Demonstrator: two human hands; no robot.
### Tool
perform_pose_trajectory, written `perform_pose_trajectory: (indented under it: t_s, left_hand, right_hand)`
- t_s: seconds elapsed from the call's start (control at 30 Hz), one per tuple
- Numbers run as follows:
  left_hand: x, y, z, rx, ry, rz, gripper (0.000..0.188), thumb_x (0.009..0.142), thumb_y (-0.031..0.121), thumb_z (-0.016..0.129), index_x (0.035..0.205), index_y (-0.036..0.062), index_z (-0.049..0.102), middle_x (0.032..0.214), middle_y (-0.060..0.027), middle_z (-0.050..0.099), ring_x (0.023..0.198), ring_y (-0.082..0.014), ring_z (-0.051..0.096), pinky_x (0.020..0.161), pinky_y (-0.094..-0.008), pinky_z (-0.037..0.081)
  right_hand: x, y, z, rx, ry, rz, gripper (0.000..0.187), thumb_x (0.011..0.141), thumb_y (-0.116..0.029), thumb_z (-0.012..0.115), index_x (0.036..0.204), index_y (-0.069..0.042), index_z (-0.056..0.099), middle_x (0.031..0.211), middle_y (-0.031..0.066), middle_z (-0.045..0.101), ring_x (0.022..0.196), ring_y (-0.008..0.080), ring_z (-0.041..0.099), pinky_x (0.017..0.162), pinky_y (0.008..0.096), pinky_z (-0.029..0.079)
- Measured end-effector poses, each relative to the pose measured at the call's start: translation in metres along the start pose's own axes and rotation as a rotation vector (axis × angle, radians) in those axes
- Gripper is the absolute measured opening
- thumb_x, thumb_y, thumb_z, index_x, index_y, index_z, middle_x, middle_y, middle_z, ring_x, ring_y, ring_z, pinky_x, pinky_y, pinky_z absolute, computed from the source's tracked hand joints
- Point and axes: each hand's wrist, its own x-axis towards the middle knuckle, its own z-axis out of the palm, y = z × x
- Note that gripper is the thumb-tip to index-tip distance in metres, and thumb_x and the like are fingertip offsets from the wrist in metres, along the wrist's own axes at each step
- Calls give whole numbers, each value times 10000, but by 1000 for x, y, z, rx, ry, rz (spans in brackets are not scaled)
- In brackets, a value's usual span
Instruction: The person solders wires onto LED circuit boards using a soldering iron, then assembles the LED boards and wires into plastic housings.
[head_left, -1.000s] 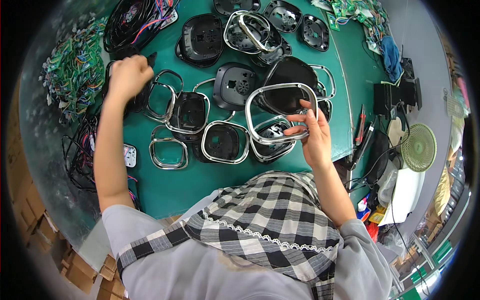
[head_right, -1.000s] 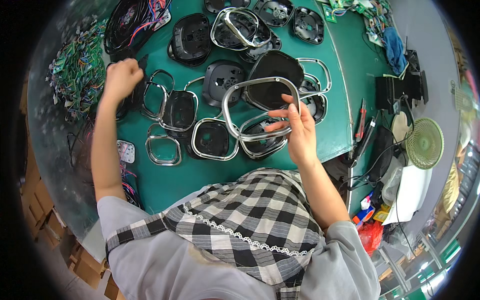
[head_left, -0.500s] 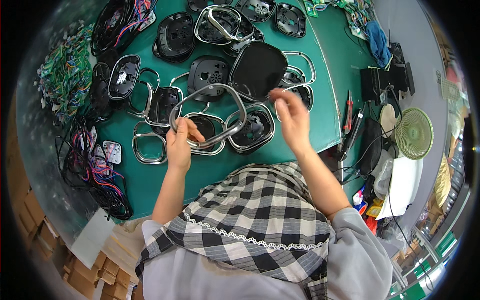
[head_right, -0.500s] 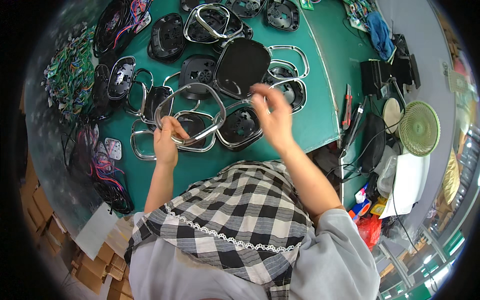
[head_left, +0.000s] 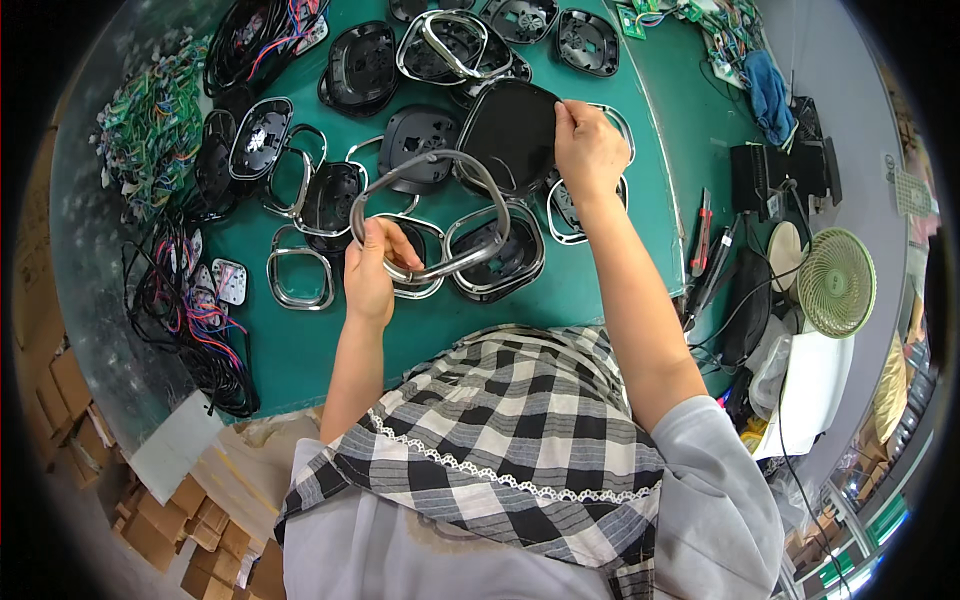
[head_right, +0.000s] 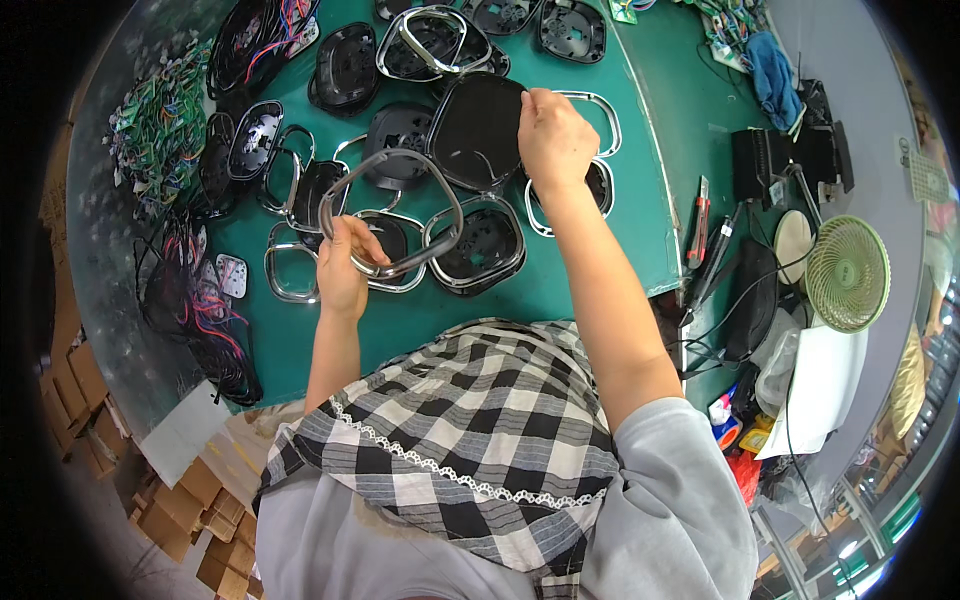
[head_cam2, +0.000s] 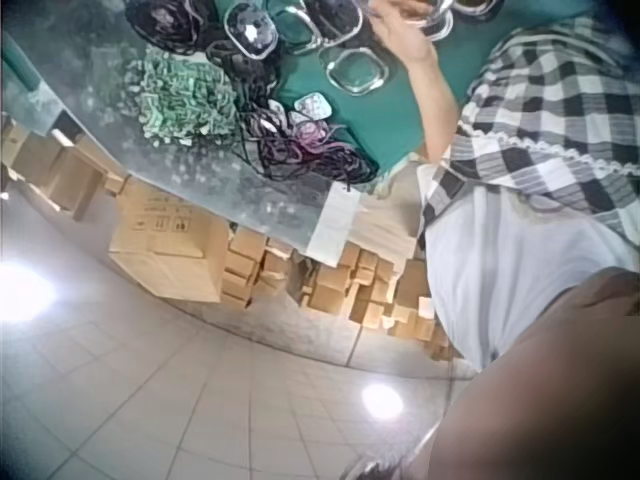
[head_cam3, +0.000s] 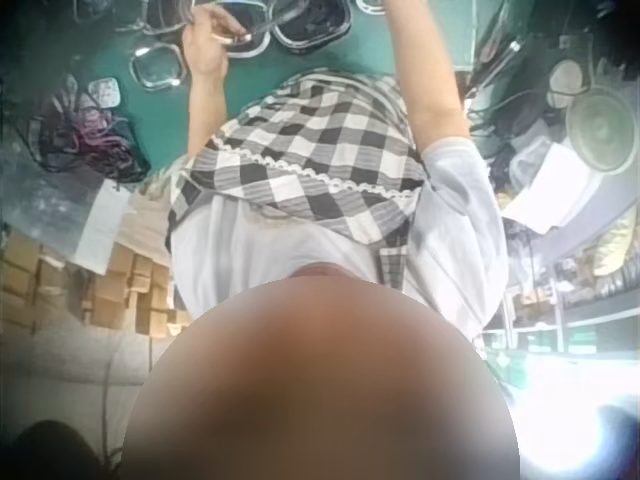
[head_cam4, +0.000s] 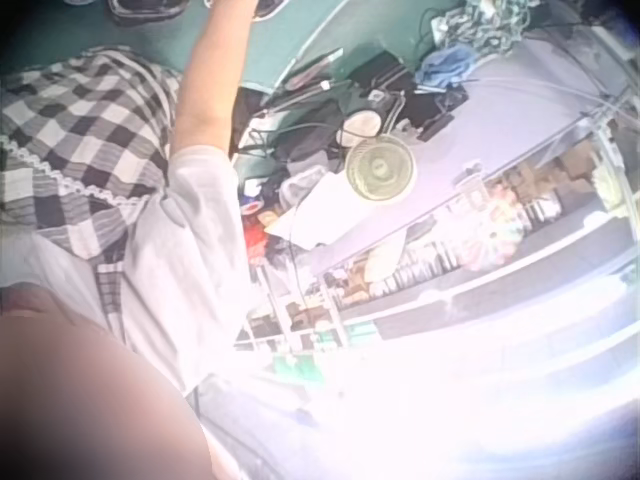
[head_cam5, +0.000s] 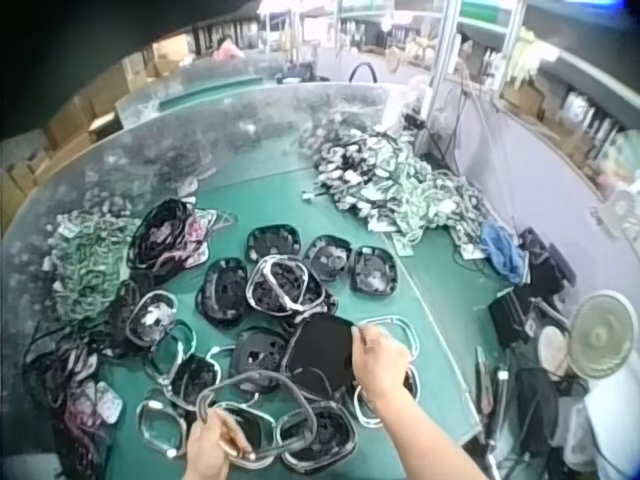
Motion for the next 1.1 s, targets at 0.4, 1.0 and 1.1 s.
perform_pose_trajectory:
  t_s: [0.4,1.0,1.1]
  left_hand:
    - [67,-9,37,617,20,119,282,829,266,707,878,32,556,701,-36,566,540,-132,517,527,-293,450]
    - [8,42,21,754,-4,314,413,756,206,784,1071,24,588,759,-7,528,667,-86,521,592,-248,434]
    - [-6,26,10,393,97,203,199,868,175,679,867,-17,625,722,21,552,667,-49,473,604,-220,402]
  right_hand:
    - [-11,-9,13,-84,197,-255,20,785,-137,666,800,-124,668,666,39,568,554,243,565,534,332,446]
    - [-21,-85,-40,686,-468,-513,184,755,-21,688,922,-93,667,812,66,634,695,255,636,582,324,511]
    - [-33,-98,-57,909,-617,-92,250,800,-84,720,1037,-71,643,866,54,660,737,151,646,650,281,521]
